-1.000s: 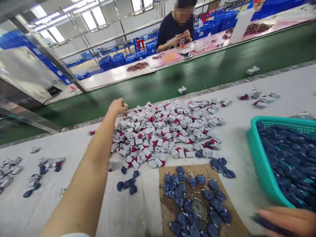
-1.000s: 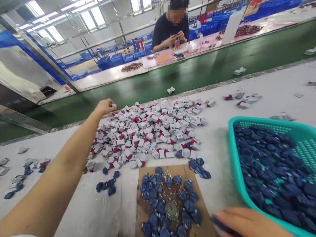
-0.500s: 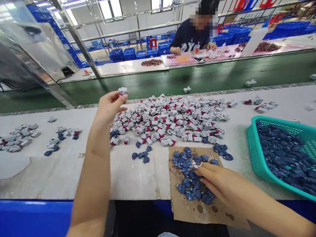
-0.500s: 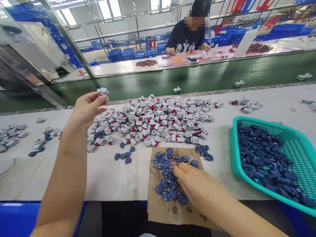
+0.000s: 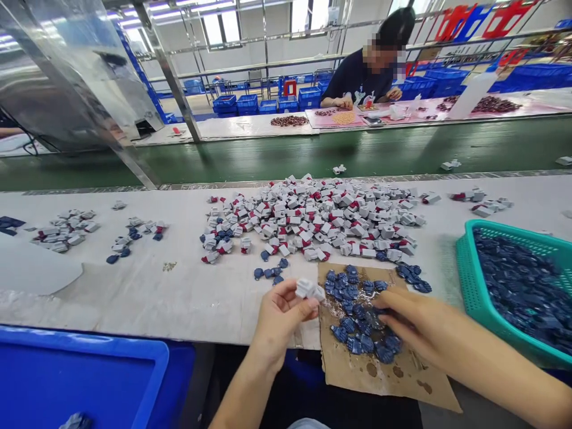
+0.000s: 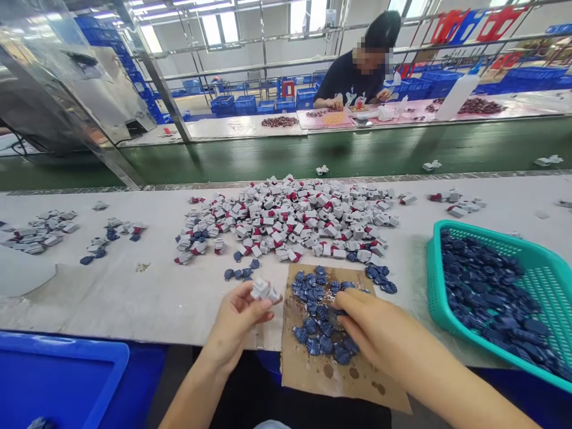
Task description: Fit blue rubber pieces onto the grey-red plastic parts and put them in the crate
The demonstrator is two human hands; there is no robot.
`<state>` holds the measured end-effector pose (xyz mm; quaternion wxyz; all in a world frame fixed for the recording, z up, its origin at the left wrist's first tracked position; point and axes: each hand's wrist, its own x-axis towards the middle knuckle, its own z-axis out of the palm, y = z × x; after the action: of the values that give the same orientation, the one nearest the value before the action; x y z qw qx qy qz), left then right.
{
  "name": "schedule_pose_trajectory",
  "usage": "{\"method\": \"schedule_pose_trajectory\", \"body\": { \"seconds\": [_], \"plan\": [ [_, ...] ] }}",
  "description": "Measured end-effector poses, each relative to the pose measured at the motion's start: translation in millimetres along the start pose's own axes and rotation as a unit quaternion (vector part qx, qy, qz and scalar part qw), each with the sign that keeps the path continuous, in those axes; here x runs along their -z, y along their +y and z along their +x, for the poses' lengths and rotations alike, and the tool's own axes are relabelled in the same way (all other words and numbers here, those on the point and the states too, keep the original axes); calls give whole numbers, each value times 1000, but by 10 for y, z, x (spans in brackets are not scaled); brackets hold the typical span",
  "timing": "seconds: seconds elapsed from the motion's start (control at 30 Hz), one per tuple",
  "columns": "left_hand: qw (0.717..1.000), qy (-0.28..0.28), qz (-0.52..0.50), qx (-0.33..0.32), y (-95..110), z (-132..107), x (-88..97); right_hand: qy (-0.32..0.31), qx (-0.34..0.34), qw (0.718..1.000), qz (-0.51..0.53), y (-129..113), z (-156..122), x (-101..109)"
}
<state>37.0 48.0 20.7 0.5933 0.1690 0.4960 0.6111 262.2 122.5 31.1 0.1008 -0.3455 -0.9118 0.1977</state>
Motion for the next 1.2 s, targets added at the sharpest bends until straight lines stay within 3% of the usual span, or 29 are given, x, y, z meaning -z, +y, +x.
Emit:
{"method": "schedule_pose_trajectory", "body": {
  "seconds": [0.17,0.27,0.37,0.6,0.77,0.9,1.1,1.2],
  "plan": [
    [998,-23,-61,16,-76,-127,-58,159,35,980,111,-321,161,159],
    [996,-43,-75,4,-55,-167,-104,205,51,964,163,-539,261,174],
    [995,-48,-83,-6,-26,-168,-126,196,67,959,192,-614,320,144],
    [997,-60,-47,-16,-19,-120,-120,165,85,969,165,-517,311,68],
    [996,-59,54,-38,-63,-116,-106,51,56,985,157,-508,321,96],
    [986,-70,138,-66,-37,-112,-79,-6,32,977,213,-447,337,94],
    [982,-89,165,-27,-32,-160,-45,-35,-18,953,299,-502,359,-69],
    [991,-82,105,-2,-80,-268,-24,-20,42,954,296,-489,278,-156]
  ]
}}
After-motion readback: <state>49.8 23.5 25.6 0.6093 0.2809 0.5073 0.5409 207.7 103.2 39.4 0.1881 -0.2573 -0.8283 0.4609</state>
